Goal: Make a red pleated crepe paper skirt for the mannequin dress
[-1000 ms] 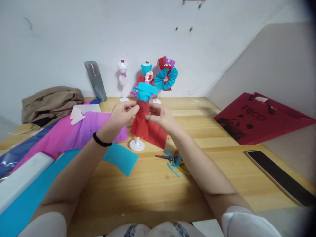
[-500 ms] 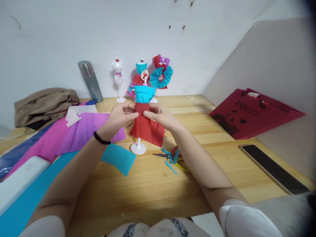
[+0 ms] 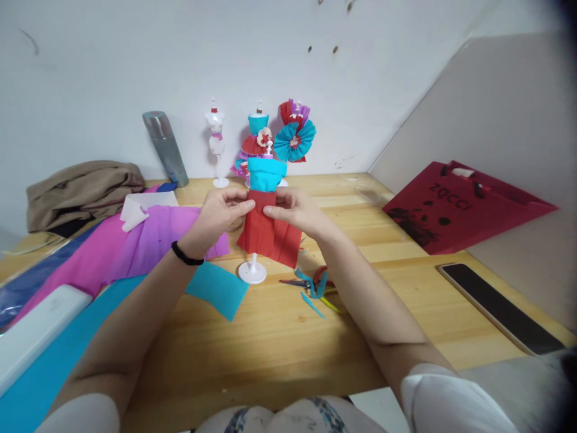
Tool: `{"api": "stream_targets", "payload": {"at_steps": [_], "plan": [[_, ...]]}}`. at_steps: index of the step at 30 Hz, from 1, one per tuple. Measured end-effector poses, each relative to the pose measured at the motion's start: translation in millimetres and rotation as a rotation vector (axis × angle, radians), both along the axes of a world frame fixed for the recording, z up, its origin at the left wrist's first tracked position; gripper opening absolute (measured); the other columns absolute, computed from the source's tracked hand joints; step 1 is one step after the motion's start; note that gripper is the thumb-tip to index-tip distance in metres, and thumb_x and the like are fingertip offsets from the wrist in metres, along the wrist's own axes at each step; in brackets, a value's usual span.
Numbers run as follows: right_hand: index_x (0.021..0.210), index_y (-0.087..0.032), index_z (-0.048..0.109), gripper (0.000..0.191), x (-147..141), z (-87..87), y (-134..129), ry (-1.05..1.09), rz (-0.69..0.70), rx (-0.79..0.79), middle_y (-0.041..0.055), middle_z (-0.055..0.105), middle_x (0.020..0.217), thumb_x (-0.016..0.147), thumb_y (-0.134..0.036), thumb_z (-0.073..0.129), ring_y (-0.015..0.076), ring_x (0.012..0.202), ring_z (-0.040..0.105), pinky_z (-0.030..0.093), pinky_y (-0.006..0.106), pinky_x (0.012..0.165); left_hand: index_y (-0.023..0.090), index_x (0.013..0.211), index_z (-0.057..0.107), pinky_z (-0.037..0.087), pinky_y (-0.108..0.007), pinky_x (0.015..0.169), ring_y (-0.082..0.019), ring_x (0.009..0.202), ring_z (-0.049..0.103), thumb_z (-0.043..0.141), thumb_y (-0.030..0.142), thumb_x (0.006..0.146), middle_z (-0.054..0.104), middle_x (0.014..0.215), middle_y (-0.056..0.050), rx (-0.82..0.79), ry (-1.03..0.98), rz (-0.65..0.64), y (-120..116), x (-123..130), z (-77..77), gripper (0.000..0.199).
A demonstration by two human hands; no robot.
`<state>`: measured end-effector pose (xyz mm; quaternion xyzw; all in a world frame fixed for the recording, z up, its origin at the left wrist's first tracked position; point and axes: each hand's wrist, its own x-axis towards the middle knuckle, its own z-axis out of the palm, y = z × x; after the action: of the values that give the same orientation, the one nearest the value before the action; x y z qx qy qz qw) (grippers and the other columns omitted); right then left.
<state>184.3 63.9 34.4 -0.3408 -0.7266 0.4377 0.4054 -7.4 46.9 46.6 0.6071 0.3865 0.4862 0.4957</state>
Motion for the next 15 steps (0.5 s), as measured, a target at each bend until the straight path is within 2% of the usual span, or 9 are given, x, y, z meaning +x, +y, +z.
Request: {"api": "stream_targets", "payload": {"at_steps": [7,10,13,15], "plan": [[0.088,-0.017,0.067,0.025,0,3.5,-6,0.022,-0.003,-0.051,0.0062,0.074,0.094,0.074,-0.038,0.073,0.0249,0.093,0.068,0.055,0.041,0.086,0.015,0.079,0.072,0.055,-0.035,0.086,-0.019,0.084,0.067,0.082,0.03,0.061,0.074,0.084,-0.003,0.048,-0.018,0.111,1,4,-4.8,0.026],[0.083,-0.018,0.066,0.024,0,3.5,-5,0.045,-0.032,-0.068,0.0052,0.072,0.089,0.071,-0.036,0.075,0.0256,0.092,0.068,0.055,0.04,0.084,0.014,0.085,0.072,0.055,-0.031,0.082,-0.017,0.08,0.066,0.079,0.03,0.067,0.073,0.084,-0.004,0.073,0.004,0.139,2,2,-3.4,0.025],[0.081,-0.018,0.065,0.025,1,2.7,-3,0.071,-0.03,-0.1,0.0051,0.072,0.087,0.067,-0.035,0.076,0.0264,0.092,0.068,0.055,0.04,0.083,0.013,0.086,0.072,0.054,-0.028,0.073,-0.015,0.074,0.065,0.072,0.039,0.077,0.072,0.08,-0.004,0.076,0.096,0.117,4,-5,1.3,0.028],[0.081,-0.018,0.065,0.025,1,2.5,-2,0.094,-0.034,-0.13,0.0053,0.072,0.088,0.066,-0.035,0.076,0.0257,0.09,0.068,0.055,0.039,0.081,0.013,0.08,0.072,0.052,-0.027,0.068,-0.015,0.07,0.064,0.071,0.045,0.079,0.07,0.074,-0.004,0.038,0.185,0.045,5,-10,3.0,0.032]]}}
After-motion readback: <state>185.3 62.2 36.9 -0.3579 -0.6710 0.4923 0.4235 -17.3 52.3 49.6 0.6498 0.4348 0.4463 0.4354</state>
